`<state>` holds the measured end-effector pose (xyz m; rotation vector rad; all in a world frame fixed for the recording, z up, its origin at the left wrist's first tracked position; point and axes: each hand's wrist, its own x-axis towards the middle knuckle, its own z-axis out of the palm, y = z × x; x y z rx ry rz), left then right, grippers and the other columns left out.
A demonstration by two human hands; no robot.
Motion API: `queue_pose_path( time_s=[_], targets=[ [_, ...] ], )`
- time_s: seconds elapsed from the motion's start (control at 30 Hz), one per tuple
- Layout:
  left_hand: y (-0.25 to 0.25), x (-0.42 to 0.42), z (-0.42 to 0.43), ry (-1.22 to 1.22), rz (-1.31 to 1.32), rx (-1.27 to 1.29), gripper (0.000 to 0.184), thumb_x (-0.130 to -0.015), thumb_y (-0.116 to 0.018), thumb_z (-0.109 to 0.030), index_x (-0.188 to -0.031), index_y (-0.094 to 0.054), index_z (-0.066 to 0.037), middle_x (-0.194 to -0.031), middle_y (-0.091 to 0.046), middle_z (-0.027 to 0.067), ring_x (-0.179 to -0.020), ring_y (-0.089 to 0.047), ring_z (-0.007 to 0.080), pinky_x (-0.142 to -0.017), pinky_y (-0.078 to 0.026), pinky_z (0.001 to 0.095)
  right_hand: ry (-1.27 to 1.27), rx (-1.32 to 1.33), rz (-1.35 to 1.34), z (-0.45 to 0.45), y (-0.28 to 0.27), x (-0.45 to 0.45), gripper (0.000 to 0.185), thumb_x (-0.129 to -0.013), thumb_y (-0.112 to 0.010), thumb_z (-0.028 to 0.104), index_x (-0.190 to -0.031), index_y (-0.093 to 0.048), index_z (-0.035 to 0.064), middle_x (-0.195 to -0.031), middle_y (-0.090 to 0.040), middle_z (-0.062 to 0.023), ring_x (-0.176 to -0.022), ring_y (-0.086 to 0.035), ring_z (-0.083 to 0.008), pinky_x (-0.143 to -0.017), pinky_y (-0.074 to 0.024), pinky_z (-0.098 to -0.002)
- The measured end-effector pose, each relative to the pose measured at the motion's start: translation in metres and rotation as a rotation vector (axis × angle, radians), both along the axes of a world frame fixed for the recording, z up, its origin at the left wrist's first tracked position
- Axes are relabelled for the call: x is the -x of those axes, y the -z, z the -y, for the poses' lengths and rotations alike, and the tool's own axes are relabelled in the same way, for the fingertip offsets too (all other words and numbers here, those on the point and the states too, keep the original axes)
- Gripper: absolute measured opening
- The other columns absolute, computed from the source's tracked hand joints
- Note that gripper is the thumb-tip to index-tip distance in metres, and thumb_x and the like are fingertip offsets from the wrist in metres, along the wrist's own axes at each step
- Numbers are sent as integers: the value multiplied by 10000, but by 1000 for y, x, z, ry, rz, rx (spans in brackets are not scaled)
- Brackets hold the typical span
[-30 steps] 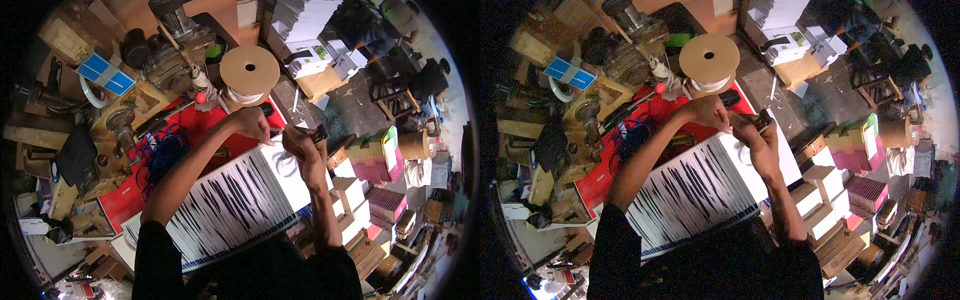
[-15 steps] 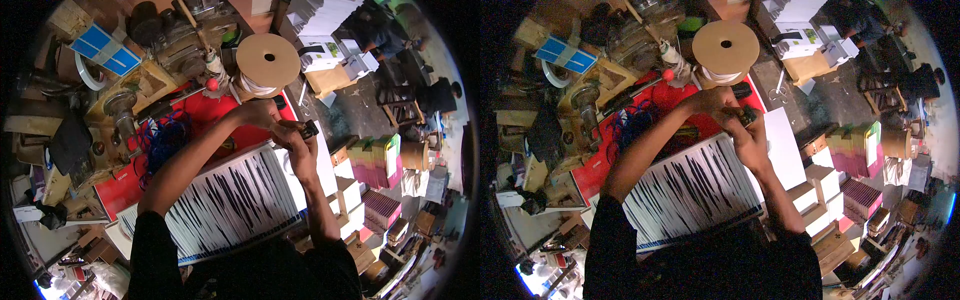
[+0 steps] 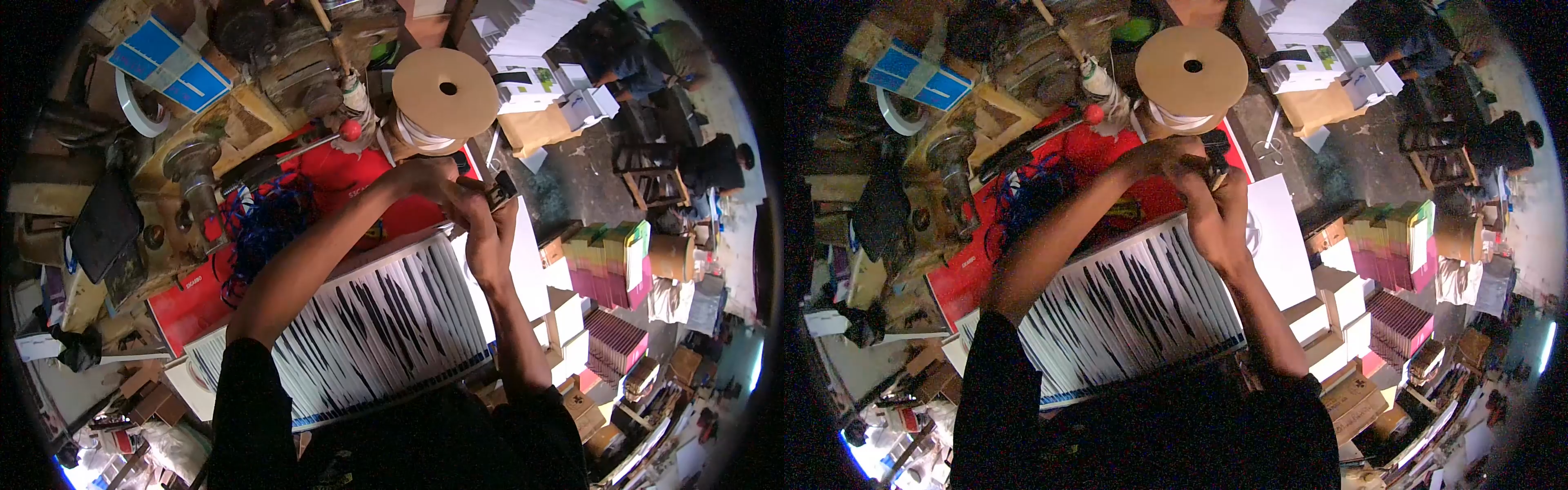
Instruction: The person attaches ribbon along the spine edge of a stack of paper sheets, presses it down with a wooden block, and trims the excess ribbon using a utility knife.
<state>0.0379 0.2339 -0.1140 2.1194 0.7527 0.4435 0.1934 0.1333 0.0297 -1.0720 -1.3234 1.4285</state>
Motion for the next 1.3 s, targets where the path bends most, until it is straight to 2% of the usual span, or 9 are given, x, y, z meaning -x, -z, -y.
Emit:
queue_pose_path(
  time_s=[0.2,0.3,0.6,0.7,0.9,1.0,1.17,1.23,1.3],
  targets=[
    [-20,-1,11,-115,60,279,519,-851,-722,-527,-861,-676,-11,-768,-650,110,-719,-534,202,-706,-479,409,-12,-36,31,-3,6,-6,326,-964,-637,224,-898,-724,-83,-744,-635,-68,-665,-575,-130,-637,-472,-291],
    [-11,-9,-1,-118,-73,198,394,-713,-787,-370,-779,-764,17,-769,-750,202,-638,-690,252,-609,-521,400,56,-1,39,3,13,-2,329,-972,-626,219,-911,-716,-92,-743,-618,-62,-676,-570,-140,-668,-494,-308],
    [-7,1,0,-166,72,43,414,-696,-794,-388,-810,-772,8,-762,-744,203,-647,-697,240,-607,-514,397,-29,-41,101,-4,4,1,322,-956,-631,231,-810,-646,-55,-734,-553,-47,-649,-492,-122,-626,-429,-301],
    [-5,6,0,11,-27,161,543,-930,-655,-578,-914,-673,-36,-905,-660,94,-841,-582,192,-798,-473,396,-1,-53,-7,-7,3,5,307,-956,-637,225,-817,-656,-49,-713,-549,-28,-631,-474,-113,-593,-371,-287],
    [-7,-1,-8,0,-103,94,642,-956,-621,-651,-859,-661,-18,-832,-662,47,-757,-570,145,-658,-454,340,-56,-15,57,-11,25,-4,312,-964,-644,217,-953,-693,-91,-772,-618,-58,-678,-555,-130,-627,-420,-278],
    [-11,-5,-3,-212,27,413,378,-721,-853,-373,-691,-708,-25,-614,-670,62,-559,-588,156,-533,-452,357,-46,-76,-45,-10,13,-6,268,-971,-624,166,-978,-692,-93,-807,-638,-64,-688,-560,-133,-633,-425,-271],
    [-41,-13,5,-195,150,505,343,-858,-858,-346,-789,-743,-31,-723,-702,22,-702,-629,97,-641,-483,269,79,-108,-59,-9,-38,-44,219,-1004,-630,133,-1108,-702,-46,-872,-696,-32,-747,-612,-107,-679,-482,-251],
    [-53,-7,11,-148,120,505,330,-890,-829,-367,-905,-752,-47,-815,-730,38,-773,-645,112,-727,-498,288,94,-77,247,-21,-55,-58,231,-1037,-630,142,-1173,-679,-39,-868,-683,-39,-739,-590,-80,-664,-446,-212],
    [-53,0,17,-65,169,457,265,-953,-800,-268,-1106,-761,-55,-932,-758,64,-882,-671,132,-881,-516,303,-84,-273,451,-45,-31,-75,269,-1048,-651,155,-1224,-671,-48,-946,-750,-132,-830,-706,-214,-707,-508,-320]
  ],
)
